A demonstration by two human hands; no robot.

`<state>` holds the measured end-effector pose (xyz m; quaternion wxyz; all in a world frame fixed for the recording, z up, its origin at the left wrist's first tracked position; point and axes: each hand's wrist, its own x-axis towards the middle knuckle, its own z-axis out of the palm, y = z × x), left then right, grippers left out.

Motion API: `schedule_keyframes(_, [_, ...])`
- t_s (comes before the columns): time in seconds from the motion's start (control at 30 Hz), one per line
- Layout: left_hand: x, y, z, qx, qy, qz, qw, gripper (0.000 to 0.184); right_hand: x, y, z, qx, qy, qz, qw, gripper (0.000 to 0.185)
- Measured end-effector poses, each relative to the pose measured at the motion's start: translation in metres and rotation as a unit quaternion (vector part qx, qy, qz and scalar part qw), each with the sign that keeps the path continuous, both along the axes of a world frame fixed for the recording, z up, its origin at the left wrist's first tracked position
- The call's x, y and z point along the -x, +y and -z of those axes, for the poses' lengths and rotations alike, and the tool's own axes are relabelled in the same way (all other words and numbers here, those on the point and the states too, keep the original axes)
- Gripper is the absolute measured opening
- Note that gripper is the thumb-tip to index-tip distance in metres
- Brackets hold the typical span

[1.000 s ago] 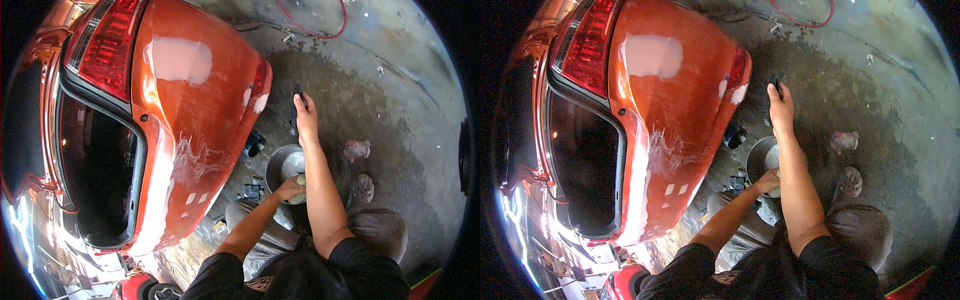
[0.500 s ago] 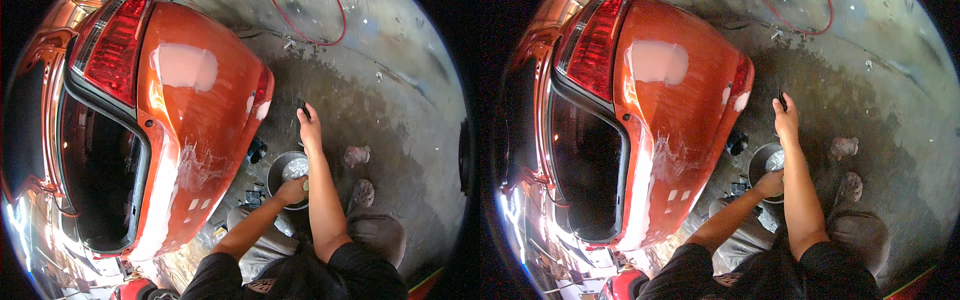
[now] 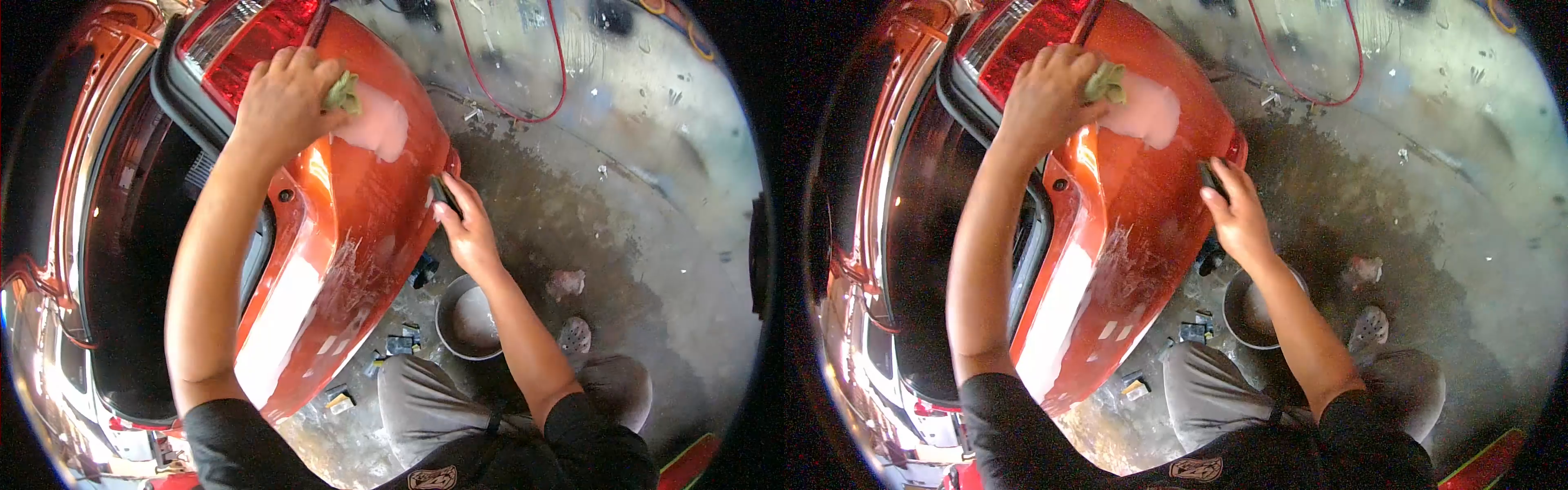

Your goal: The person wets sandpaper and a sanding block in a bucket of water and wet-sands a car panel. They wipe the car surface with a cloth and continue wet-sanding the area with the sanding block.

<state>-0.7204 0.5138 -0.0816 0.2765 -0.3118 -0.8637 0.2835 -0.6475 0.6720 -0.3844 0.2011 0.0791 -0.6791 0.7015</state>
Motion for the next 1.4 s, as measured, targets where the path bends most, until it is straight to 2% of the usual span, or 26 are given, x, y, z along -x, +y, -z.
schedule_keyframes(0.07, [0.029, -0.024, 0.009, 0.076, 0.043, 0.171, 0.981, 0.058, 0.008, -0.005, -0.054, -0.062, 0.070, 0.022, 0.995, 0.048])
schedule_keyframes(0.17, [0.040, -0.017, -0.011, 0.121, -0.118, 0.055, 0.984, 0.056, 0.039, -0.019, -0.081, -0.049, 0.104, 0.026, 0.993, 0.048])
schedule_keyframes(0.27, [0.044, 0.000, -0.029, 0.176, -0.103, -0.031, 0.978, 0.055, 0.063, -0.031, -0.097, -0.080, 0.130, 0.049, 0.987, 0.047])
schedule_keyframes(0.37, [0.035, -0.010, -0.078, 0.069, -0.009, 0.045, 0.997, 0.046, 0.077, -0.046, -0.119, -0.083, 0.146, 0.046, 0.985, 0.046])
schedule_keyframes(0.43, [0.019, -0.001, -0.110, 0.053, -0.008, 0.018, 0.998, 0.039, 0.103, -0.055, -0.143, -0.100, 0.167, 0.079, 0.978, 0.045])
schedule_keyframes(0.5, [0.013, -0.004, -0.110, 0.040, 0.006, 0.023, 0.999, 0.040, 0.117, -0.063, -0.156, -0.103, 0.173, 0.095, 0.975, 0.045])
schedule_keyframes(0.6, [0.022, -0.016, -0.091, 0.017, 0.038, 0.062, 0.997, 0.046, 0.086, -0.076, -0.117, -0.154, 0.263, 0.128, 0.944, 0.045])
schedule_keyframes(0.63, [0.027, -0.018, -0.089, 0.002, 0.047, 0.065, 0.997, 0.047, 0.063, -0.084, -0.102, -0.110, 0.238, 0.082, 0.961, 0.045])
schedule_keyframes(0.67, [0.030, -0.018, -0.086, -0.015, 0.051, 0.066, 0.996, 0.048, 0.050, -0.084, -0.097, -0.116, 0.231, 0.069, 0.964, 0.044])
schedule_keyframes(0.73, [0.033, -0.015, -0.081, -0.022, 0.073, 0.043, 0.996, 0.046, 0.075, -0.083, -0.108, -0.137, 0.269, 0.102, 0.948, 0.044])
schedule_keyframes(0.83, [0.028, -0.014, -0.080, -0.034, 0.070, 0.034, 0.996, 0.042, 0.134, -0.069, -0.181, -0.130, 0.210, 0.127, 0.961, 0.043])
schedule_keyframes(0.93, [0.029, -0.016, -0.083, -0.041, 0.063, 0.043, 0.996, 0.039, 0.128, -0.076, -0.172, -0.142, 0.224, 0.145, 0.953, 0.044])
schedule_keyframes(0.97, [0.030, -0.017, -0.082, -0.041, 0.065, 0.052, 0.996, 0.039, 0.110, -0.082, -0.150, -0.125, 0.227, 0.109, 0.960, 0.044])
schedule_keyframes(1.0, [0.031, -0.018, -0.082, -0.042, 0.067, 0.062, 0.995, 0.038, 0.086, -0.083, -0.134, -0.169, 0.294, 0.134, 0.931, 0.043])
schedule_keyframes(1.07, [0.029, -0.019, -0.082, -0.044, 0.065, 0.068, 0.995, 0.039, 0.073, -0.086, -0.128, -0.152, 0.248, 0.098, 0.952, 0.043])
schedule_keyframes(1.17, [0.031, -0.019, -0.081, -0.045, 0.068, 0.073, 0.994, 0.039, 0.132, -0.076, -0.169, -0.145, 0.237, 0.146, 0.950, 0.043])
schedule_keyframes(1.27, [0.029, -0.019, -0.082, -0.034, 0.065, 0.063, 0.995, 0.039, 0.138, -0.077, -0.178, -0.144, 0.229, 0.167, 0.948, 0.043])
schedule_keyframes(1.33, [0.032, -0.017, -0.083, -0.020, 0.071, 0.038, 0.997, 0.039, 0.090, -0.087, -0.143, -0.191, 0.275, 0.180, 0.925, 0.043])
schedule_keyframes(1.4, [0.027, -0.017, -0.082, -0.033, 0.069, 0.052, 0.996, 0.040, 0.071, -0.088, -0.122, -0.173, 0.255, 0.121, 0.943, 0.043])
